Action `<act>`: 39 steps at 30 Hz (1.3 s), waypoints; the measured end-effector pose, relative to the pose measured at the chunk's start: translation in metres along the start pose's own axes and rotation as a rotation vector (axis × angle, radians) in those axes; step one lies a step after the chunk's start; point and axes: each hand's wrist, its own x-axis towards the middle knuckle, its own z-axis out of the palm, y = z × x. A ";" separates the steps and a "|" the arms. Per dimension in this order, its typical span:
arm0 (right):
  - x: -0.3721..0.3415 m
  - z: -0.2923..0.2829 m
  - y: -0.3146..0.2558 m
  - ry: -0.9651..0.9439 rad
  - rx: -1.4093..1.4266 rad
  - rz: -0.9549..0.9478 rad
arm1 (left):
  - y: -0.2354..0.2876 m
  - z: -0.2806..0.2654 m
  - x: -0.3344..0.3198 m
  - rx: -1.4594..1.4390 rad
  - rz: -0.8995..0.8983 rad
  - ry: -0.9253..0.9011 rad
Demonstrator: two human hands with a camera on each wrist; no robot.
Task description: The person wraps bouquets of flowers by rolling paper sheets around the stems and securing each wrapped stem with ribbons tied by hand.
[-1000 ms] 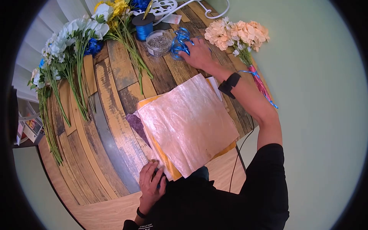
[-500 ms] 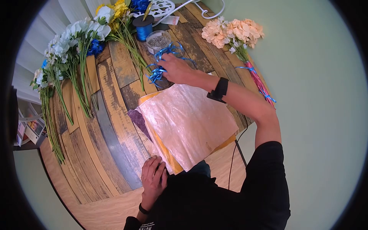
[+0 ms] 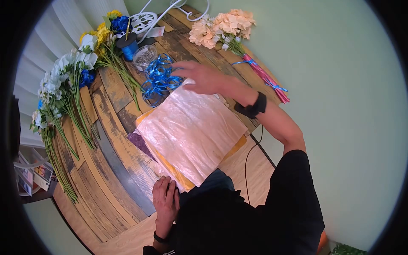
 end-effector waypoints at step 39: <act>-0.144 -0.001 0.166 0.392 -0.231 0.636 | 0.004 0.008 -0.015 0.060 -0.004 0.172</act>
